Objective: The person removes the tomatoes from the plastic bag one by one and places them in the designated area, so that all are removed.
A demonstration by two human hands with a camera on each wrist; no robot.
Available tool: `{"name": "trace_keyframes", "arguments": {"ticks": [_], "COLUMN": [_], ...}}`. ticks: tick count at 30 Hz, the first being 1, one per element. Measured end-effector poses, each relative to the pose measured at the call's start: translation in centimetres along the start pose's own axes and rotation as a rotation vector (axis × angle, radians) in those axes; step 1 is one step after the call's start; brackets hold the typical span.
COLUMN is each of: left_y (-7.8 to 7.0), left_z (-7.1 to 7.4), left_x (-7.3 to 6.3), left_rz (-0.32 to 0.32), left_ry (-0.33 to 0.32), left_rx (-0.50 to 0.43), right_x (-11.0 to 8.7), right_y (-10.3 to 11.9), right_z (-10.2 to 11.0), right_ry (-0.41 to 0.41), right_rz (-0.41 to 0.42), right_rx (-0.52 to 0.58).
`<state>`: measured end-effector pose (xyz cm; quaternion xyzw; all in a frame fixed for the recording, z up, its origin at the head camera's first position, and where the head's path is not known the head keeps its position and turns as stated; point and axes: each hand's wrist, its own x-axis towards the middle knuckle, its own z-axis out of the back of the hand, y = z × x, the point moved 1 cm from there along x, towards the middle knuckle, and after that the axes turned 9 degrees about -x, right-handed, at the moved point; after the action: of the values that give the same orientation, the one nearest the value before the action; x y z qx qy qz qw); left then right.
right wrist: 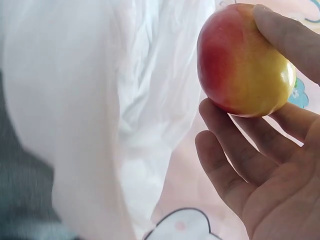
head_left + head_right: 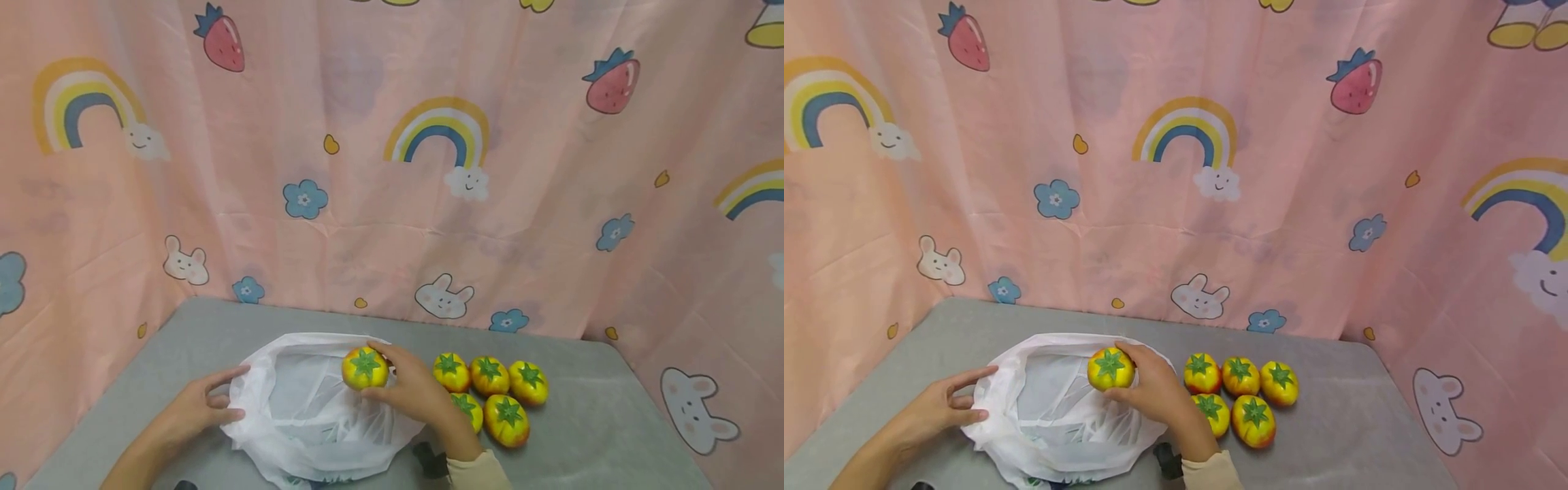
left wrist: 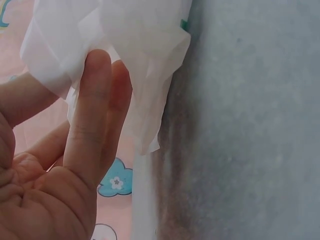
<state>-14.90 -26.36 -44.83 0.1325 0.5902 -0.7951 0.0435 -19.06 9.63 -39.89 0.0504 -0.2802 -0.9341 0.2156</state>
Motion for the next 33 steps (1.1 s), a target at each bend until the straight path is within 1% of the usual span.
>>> {"name": "trace_keyframes", "arguments": {"ticks": [2,7,14,19,21,23,26,29,33], "left_y": [0.1,0.2,0.3,0.2,0.1,0.1,0.0,0.0,0.0], "left_z": [0.1,0.1,0.0,0.0,0.1,0.1,0.1,0.1,0.2], "left_x": [0.1,0.2,0.1,0.2,0.2,0.2,0.1,0.0,-0.1], "left_rz": [-0.023,-0.039,-0.031,0.005,0.009,0.003,-0.028,-0.05,-0.055], "left_ry": [0.011,0.016,0.028,-0.001,-0.006,0.006,0.039,0.063,0.055], "left_rx": [-0.006,-0.011,-0.027,-0.003,-0.001,-0.015,-0.059,-0.084,-0.067], "right_x": [-0.2,-0.8,-1.7,-2.4,-2.6,-2.9,-3.4,-4.0,-4.8], "right_y": [-0.3,-1.1,-1.7,-2.1,-2.3,-2.5,-3.1,-3.8,-4.3], "right_z": [0.3,0.8,1.8,2.6,2.9,3.2,3.5,3.9,4.5], "right_ry": [-0.005,-0.028,-0.048,-0.08,-0.094,-0.106,-0.119,-0.127,-0.129], "right_rz": [-0.013,-0.039,-0.094,-0.13,-0.14,-0.157,-0.181,-0.201,-0.214], "right_rx": [0.011,0.028,0.007,-0.009,-0.027,-0.048,-0.072,-0.069,-0.077]}}
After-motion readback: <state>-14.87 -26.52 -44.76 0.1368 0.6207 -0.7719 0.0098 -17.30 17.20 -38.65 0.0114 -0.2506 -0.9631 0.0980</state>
